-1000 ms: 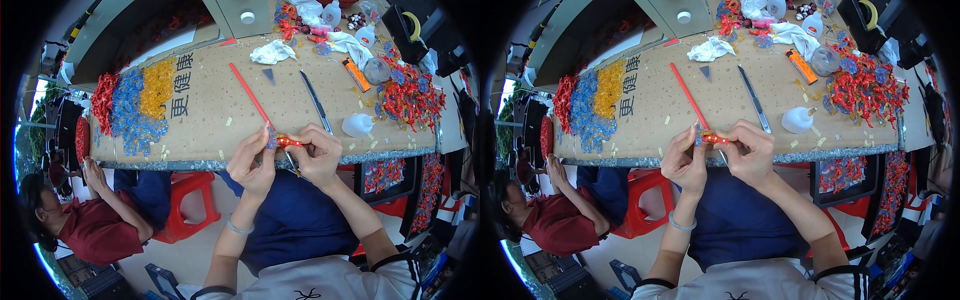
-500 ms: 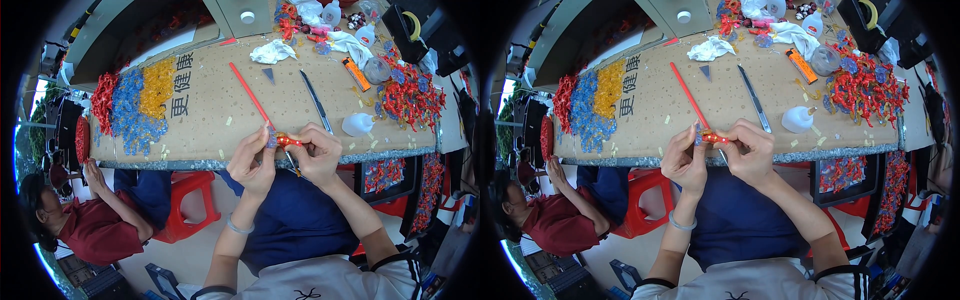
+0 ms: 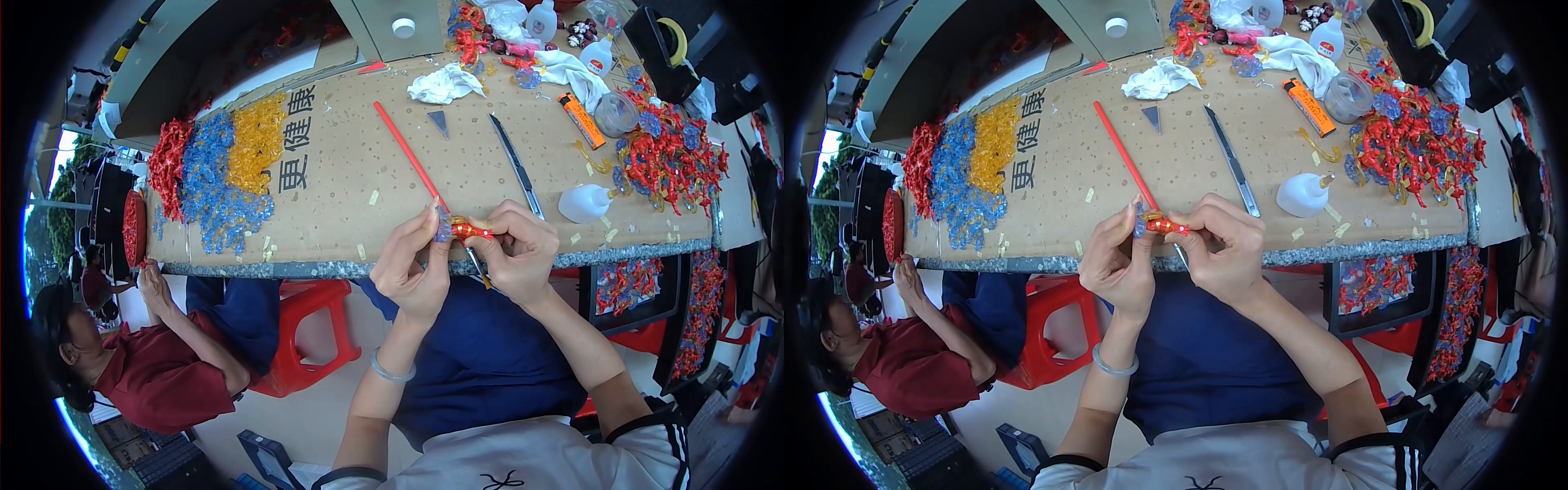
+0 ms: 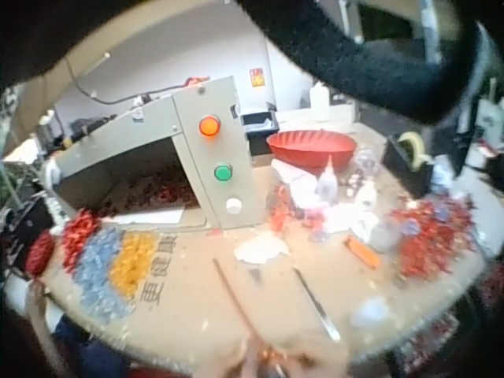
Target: The person assembles small decorative figurines by hand, applying glue from a glue bottle to attach decorative components to the figurines.
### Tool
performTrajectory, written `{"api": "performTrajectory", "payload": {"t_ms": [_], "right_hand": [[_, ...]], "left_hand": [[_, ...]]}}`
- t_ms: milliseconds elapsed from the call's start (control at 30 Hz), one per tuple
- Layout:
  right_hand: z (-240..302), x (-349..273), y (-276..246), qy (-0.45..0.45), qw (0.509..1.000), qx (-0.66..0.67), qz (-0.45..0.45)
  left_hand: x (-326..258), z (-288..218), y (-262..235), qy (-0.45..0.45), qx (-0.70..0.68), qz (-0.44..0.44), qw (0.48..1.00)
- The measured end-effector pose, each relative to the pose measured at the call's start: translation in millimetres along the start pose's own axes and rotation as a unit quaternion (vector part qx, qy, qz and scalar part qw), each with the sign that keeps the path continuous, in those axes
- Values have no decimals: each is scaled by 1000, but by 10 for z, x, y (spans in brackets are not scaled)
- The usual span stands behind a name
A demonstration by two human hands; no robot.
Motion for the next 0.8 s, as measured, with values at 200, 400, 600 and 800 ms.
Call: {"api": "performTrajectory", "payload": {"t_ms": [200,400,600,800], "right_hand": [[6,10,-2,0,1000,1,-3],[11,24,27,-3,1000,0,1],[-20,13,18,8,1000,8,-11],[-30,-31,-65,-35,997,-54,-38]], "left_hand": [[-2,11,2,-3,-1,2,1000],[-9,34,-26,-2,5,-2,1000],[7,24,-20,-3,2,-8,1000],[-57,55,75,-20,16,-37,999]]}}
Point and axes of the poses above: each hand's wrist, its own x-axis towards the middle knuckle, its own y-axis out of the palm, z = x × y, the point moved 3 cm from there along x, towards the middle knuckle, and after that the axes turned 11 degrees about z, right-handed, at the moved point
